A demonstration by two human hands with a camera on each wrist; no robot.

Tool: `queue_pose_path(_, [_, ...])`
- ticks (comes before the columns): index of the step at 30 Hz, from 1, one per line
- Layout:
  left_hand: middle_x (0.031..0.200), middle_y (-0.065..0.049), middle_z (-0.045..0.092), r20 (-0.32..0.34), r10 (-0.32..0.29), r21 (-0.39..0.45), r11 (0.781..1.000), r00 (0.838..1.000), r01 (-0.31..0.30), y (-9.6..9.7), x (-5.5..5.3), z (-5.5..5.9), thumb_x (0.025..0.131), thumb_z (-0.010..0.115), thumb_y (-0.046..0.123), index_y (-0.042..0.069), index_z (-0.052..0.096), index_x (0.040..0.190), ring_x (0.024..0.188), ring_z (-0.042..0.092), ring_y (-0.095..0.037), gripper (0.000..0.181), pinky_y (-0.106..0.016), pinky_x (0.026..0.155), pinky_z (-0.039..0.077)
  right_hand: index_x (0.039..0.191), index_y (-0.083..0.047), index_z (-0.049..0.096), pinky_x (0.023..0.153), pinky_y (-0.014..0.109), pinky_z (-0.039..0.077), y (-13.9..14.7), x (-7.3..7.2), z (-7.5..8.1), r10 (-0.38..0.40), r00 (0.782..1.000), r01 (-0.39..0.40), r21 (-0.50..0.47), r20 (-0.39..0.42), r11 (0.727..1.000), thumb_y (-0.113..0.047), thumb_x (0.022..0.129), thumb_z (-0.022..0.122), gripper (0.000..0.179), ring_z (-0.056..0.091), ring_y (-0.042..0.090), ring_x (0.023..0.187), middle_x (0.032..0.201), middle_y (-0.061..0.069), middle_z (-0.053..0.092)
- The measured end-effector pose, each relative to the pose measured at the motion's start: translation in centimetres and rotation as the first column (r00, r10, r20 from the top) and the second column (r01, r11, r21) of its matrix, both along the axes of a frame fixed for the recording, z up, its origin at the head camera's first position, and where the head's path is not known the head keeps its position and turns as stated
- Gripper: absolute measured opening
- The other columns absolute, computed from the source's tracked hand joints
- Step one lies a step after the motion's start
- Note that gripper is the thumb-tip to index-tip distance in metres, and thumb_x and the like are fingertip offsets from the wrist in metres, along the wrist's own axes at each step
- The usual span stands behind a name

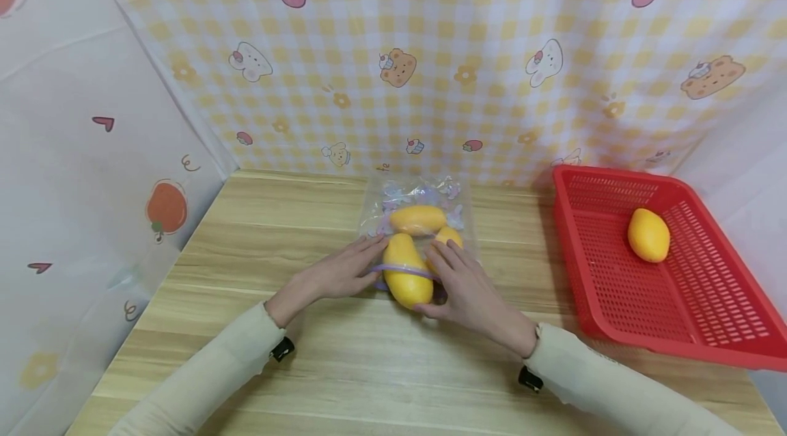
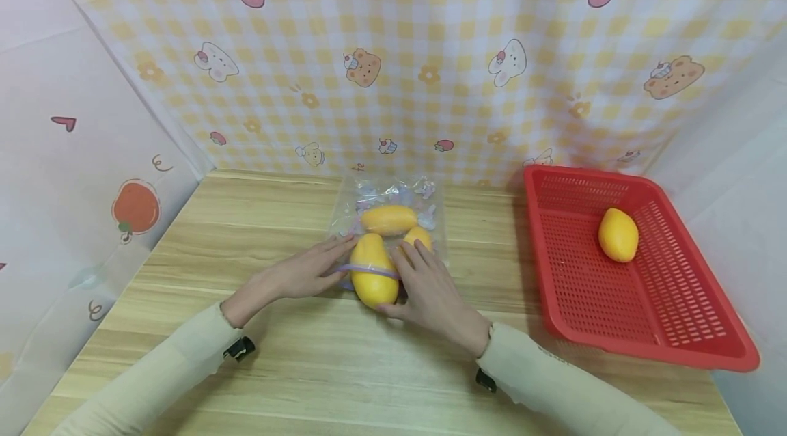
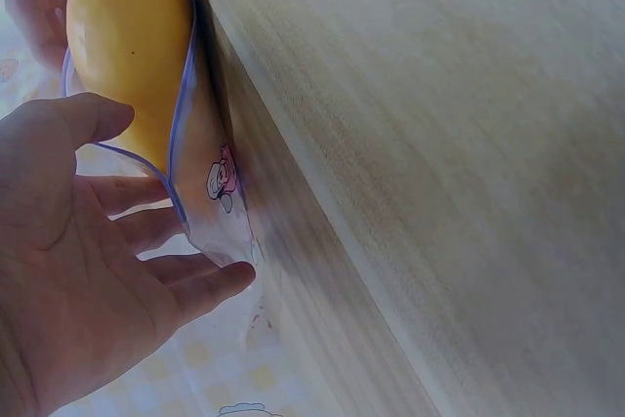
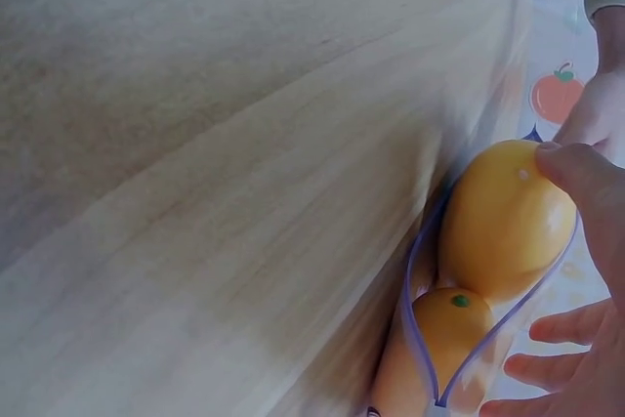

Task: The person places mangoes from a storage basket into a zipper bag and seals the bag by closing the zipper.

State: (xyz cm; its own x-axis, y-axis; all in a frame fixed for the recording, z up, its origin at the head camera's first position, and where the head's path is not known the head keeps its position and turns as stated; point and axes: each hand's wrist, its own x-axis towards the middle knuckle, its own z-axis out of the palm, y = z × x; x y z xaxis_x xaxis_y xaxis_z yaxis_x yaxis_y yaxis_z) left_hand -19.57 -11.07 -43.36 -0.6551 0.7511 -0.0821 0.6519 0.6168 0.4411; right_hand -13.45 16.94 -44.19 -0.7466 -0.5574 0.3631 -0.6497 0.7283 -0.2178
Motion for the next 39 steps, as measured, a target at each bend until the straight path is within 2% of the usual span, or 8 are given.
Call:
queue_pose_path(10, [0.163,-0.023,0.023,-0.003,0.008,0.005,1.0,1.0,-0.008,0.0,0.1,0.1,0.106,0.052,0.026,-0.002,0.024,0.159,0.147,0.019,-0.046,0.066,-0.053,0.12,0.018,0.136,0.005,0.056,0.109,0.06,0.038,0.0,-0.9,0.3,0.053,0.998,-0.053,-0.009,-0.04,0.999,-0.056,0.073,0.087,0.092,0.05,0.047,0.128,0.137,0.029,0.054])
queue_pose_path(16, [0.163,-0.023,0.022,0.001,0.015,0.007,1.0,1.0,-0.015,0.0,0.1,0.1,0.106,0.053,0.026,-0.003,0.024,0.159,0.148,0.019,-0.045,0.067,-0.052,0.12,0.018,0.131,0.005,0.057,0.112,0.058,0.034,-0.3,-1.5,0.5,0.07,0.996,-0.07,0.002,-0.058,0.998,-0.055,0.073,0.087,0.089,0.051,0.044,0.128,0.135,0.028,0.055])
queue_pose_path(22, [0.163,-0.023,0.022,-0.006,0.013,0.01,1.0,1.0,-0.013,-0.1,0.0,0.1,0.106,0.053,0.026,-0.003,0.024,0.159,0.148,0.019,-0.044,0.067,-0.05,0.12,0.018,0.125,0.003,0.059,0.112,0.058,0.035,-0.4,-2.0,0.7,0.056,0.996,-0.055,0.014,-0.065,0.998,-0.054,0.073,0.087,0.082,0.052,0.044,0.127,0.133,0.027,0.056])
queue_pose_path(29, [0.163,-0.022,0.023,-0.003,0.02,0.013,1.0,1.0,-0.02,0.0,0.0,0.1,0.105,0.054,0.025,-0.004,0.025,0.158,0.148,0.019,-0.044,0.068,-0.05,0.12,0.019,0.132,0.004,0.056,0.112,0.058,0.036,-0.5,-2.2,0.5,0.023,0.999,-0.023,0.011,-0.048,1.0,-0.055,0.074,0.086,0.087,0.05,0.046,0.128,0.137,0.028,0.054])
queue_pose_path(39, [0.163,-0.021,0.022,-0.01,0.023,0.026,0.999,1.0,-0.023,-0.2,0.2,0.1,0.104,0.056,0.025,-0.003,0.025,0.159,0.148,0.02,-0.045,0.069,-0.05,0.119,0.02,0.133,0.005,0.056,0.114,0.057,0.033,-0.7,-2.3,0.5,0.005,0.998,-0.004,0.024,-0.063,1.0,-0.056,0.076,0.084,0.089,0.05,0.046,0.128,0.135,0.027,0.054])
